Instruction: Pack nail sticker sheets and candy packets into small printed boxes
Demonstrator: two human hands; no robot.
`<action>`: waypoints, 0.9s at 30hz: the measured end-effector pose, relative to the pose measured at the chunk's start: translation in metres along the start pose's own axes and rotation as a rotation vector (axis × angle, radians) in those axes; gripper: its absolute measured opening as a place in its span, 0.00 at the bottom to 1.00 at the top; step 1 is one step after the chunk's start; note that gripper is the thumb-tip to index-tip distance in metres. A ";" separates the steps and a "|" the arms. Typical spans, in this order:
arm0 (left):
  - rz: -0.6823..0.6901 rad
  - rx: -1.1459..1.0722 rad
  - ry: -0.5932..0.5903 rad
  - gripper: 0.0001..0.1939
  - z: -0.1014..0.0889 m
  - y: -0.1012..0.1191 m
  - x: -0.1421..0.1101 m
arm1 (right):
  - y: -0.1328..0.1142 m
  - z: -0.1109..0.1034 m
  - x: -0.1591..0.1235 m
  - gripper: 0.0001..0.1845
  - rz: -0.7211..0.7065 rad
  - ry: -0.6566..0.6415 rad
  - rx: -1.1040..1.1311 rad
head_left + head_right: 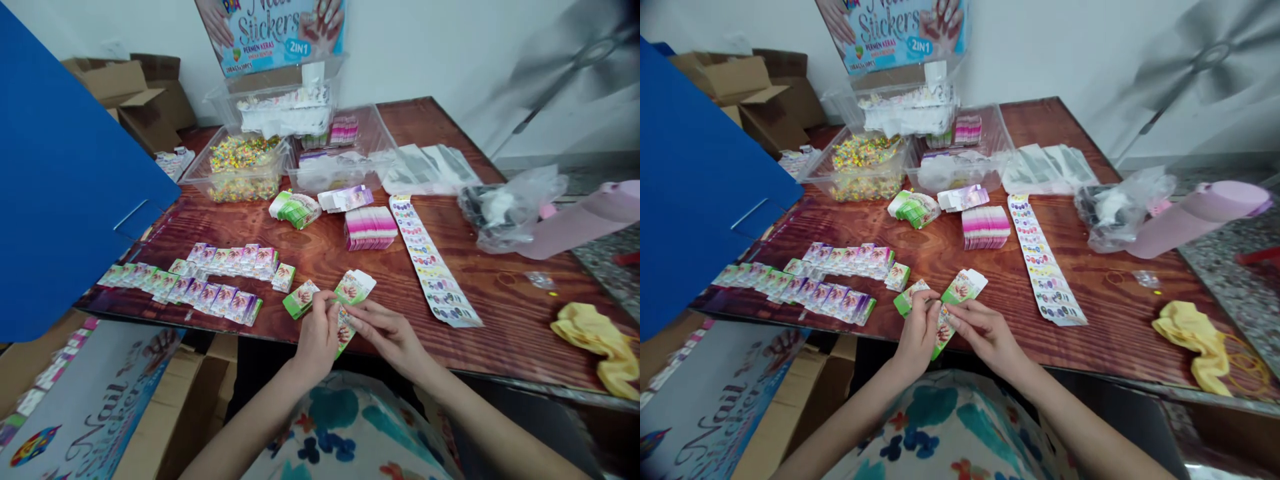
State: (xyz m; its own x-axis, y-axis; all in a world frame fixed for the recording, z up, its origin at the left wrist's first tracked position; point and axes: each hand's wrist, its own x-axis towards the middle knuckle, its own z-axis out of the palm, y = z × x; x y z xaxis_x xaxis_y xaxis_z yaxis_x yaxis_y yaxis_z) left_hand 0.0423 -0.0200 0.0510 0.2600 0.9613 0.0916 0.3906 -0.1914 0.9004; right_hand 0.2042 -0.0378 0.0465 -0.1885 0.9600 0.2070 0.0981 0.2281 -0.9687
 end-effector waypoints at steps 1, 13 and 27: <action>-0.012 -0.003 0.015 0.07 0.001 -0.001 -0.001 | 0.001 0.003 -0.001 0.15 0.027 0.015 0.016; 0.064 0.024 0.030 0.12 0.001 0.000 0.003 | 0.000 0.014 -0.001 0.06 0.079 0.280 0.085; -0.046 0.052 0.010 0.14 -0.003 -0.015 -0.012 | 0.005 0.012 -0.002 0.10 0.059 0.067 -0.010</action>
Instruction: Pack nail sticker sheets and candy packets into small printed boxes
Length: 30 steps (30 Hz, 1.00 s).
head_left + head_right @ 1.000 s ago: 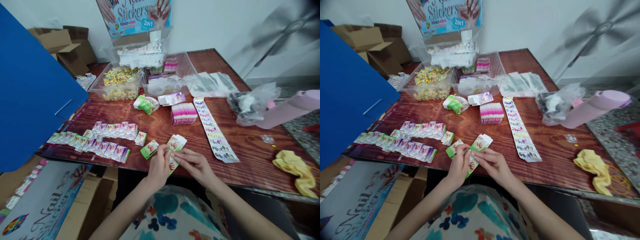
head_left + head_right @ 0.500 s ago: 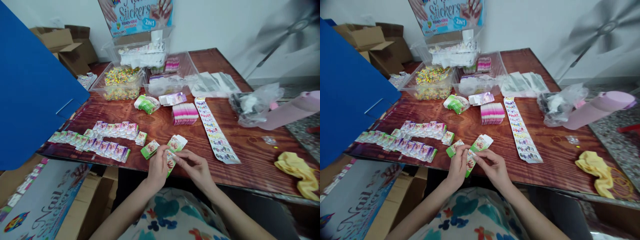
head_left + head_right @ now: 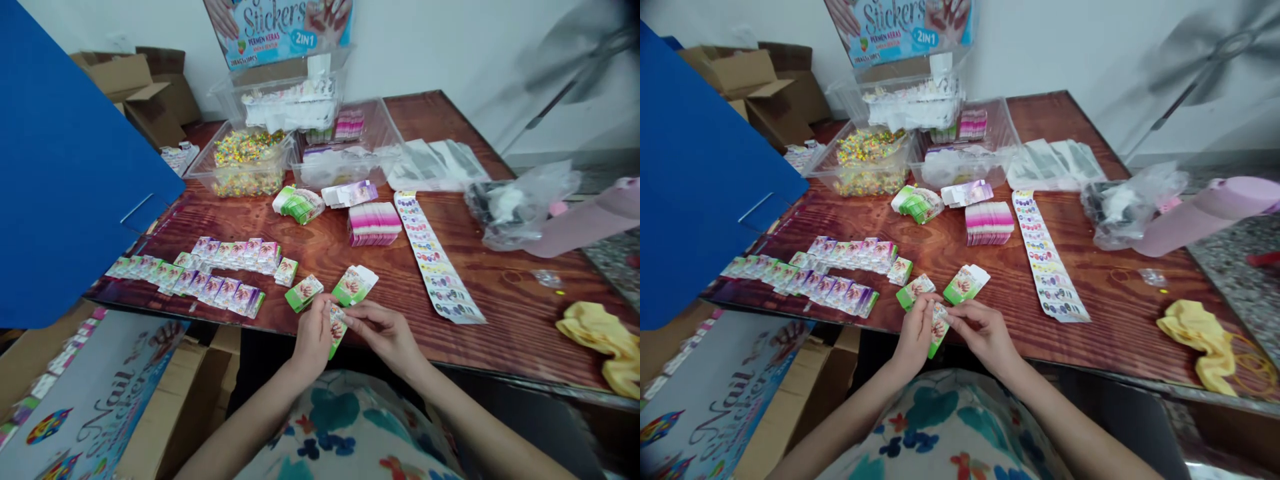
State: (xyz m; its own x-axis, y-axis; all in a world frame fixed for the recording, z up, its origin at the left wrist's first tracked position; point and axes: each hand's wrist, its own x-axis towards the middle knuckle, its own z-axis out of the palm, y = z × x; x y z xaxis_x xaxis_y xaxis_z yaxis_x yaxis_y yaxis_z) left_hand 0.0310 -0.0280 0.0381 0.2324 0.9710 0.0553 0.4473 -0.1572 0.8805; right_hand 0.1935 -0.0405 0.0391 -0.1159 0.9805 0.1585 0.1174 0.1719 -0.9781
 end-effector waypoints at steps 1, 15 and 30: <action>0.002 0.054 -0.019 0.14 -0.001 -0.003 -0.001 | 0.004 -0.003 0.003 0.12 0.009 -0.017 -0.035; 0.315 0.982 0.060 0.17 0.012 -0.039 0.013 | 0.038 -0.015 0.052 0.13 0.068 0.172 -1.090; 0.123 0.156 -0.538 0.17 -0.016 0.034 0.042 | -0.022 -0.041 0.019 0.11 -0.383 0.069 -0.558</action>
State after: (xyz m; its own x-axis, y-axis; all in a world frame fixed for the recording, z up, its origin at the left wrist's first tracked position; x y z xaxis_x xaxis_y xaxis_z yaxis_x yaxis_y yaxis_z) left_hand 0.0424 0.0103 0.0776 0.6795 0.7220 -0.1304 0.5020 -0.3279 0.8003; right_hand 0.2294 -0.0216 0.0695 -0.1895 0.8412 0.5064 0.5738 0.5134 -0.6381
